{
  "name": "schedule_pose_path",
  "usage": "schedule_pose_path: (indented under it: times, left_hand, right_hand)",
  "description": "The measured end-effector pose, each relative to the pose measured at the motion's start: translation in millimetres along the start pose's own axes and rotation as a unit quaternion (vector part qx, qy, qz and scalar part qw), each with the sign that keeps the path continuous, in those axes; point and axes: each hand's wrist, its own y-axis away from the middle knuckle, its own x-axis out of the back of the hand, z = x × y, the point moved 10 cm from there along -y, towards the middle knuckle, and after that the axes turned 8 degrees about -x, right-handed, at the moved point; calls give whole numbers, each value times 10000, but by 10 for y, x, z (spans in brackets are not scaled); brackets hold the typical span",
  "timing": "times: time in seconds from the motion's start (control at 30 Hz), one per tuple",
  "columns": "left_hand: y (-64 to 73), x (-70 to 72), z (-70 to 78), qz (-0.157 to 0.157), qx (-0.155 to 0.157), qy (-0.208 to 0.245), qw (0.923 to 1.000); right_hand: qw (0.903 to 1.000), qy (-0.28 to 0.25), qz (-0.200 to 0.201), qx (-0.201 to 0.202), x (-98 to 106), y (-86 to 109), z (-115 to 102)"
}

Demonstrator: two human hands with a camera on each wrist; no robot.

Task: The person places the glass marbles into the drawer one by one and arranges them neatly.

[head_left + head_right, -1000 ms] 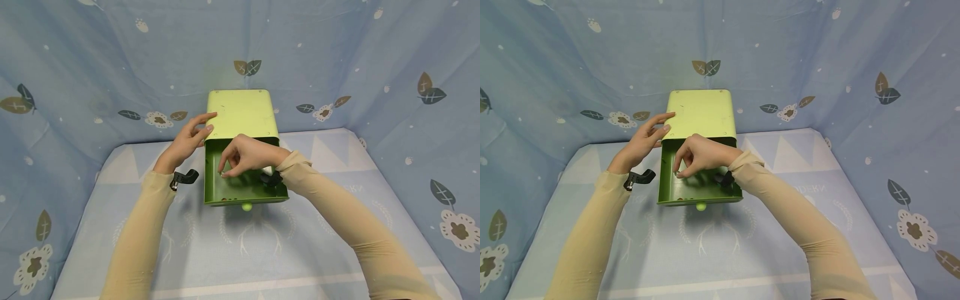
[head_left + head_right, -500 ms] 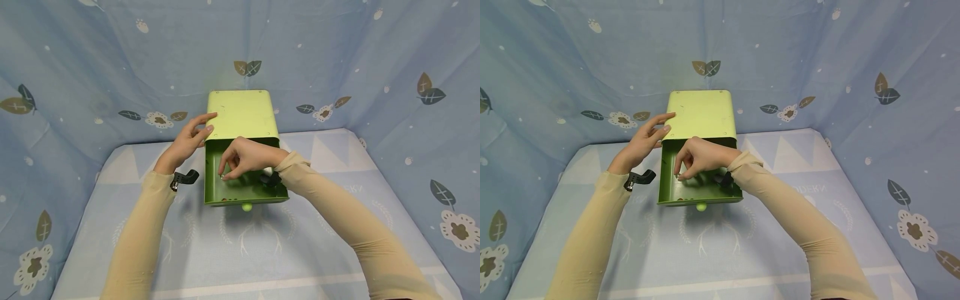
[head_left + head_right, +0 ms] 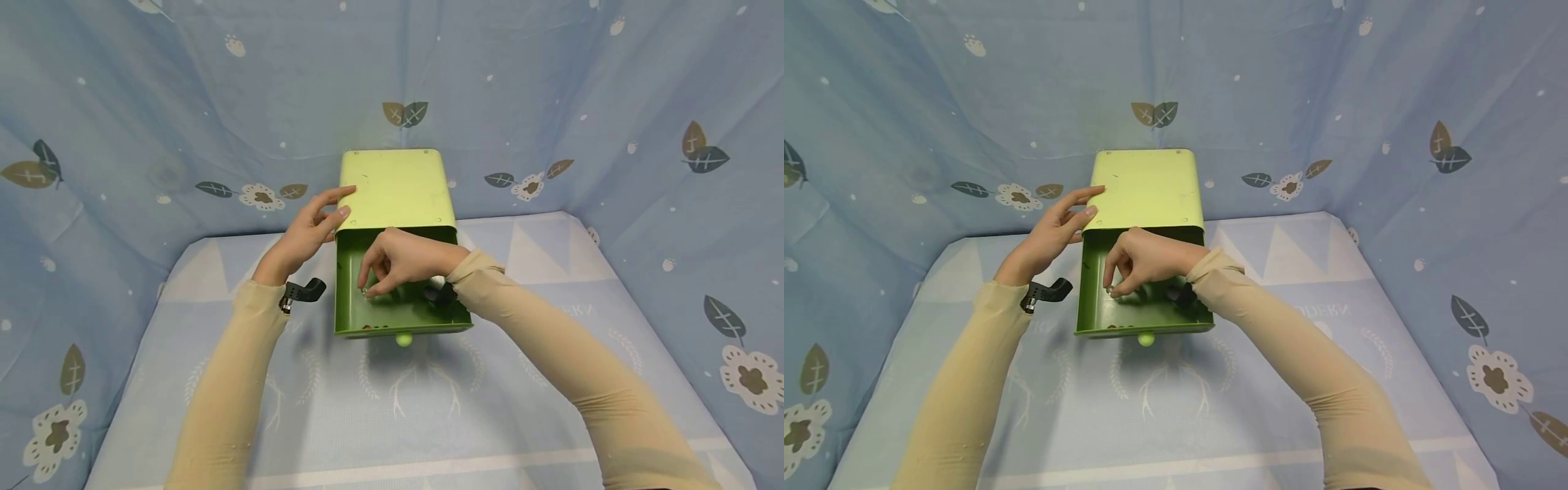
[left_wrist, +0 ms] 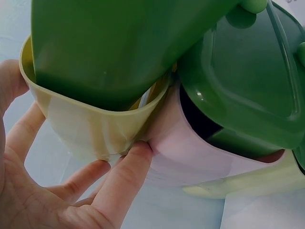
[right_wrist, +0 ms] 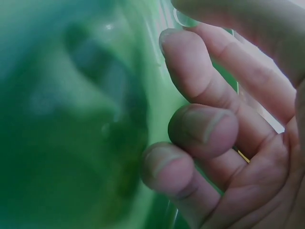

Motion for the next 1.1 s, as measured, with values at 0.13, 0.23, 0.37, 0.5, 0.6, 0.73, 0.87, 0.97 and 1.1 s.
schedule_pose_path:
  times: [0.13,0.23,0.37,0.5,0.6,0.73,0.87,0.97,1.1]
  left_hand:
    - [-1,-4,-5,14,29,-12,10000]
    - [-2,-3,-7,18,25,-21,10000]
    - [-4,-5,-5,10,-4,-41,10000]
    - [-4,-8,-3,4,-15,-33,10000]
    - [-4,-10,1,4,-21,-19,10000]
    - [-7,-9,8,2,-46,-25,10000]
    - [-10,-6,6,3,-60,-47,10000]
    - [-9,-3,-2,11,-48,-85,10000]
    - [-7,-3,-6,15,-21,-94,10000]
  right_hand:
    - [9999,133,-38,38,-17,-2,1]
    - [9998,181,-72,27,-30,-6,12]
    - [9998,199,-91,-14,-41,-10,38]
    - [9998,197,-87,-19,-45,-14,50]
    - [9998,207,-71,-6,-43,-17,44]
    - [9996,268,-34,1,-29,-19,36]
    - [9995,300,-22,-53,-13,-7,37]
    - [9996,263,-2,-101,9,11,35]
    - [9997,227,70,-96,54,41,9]
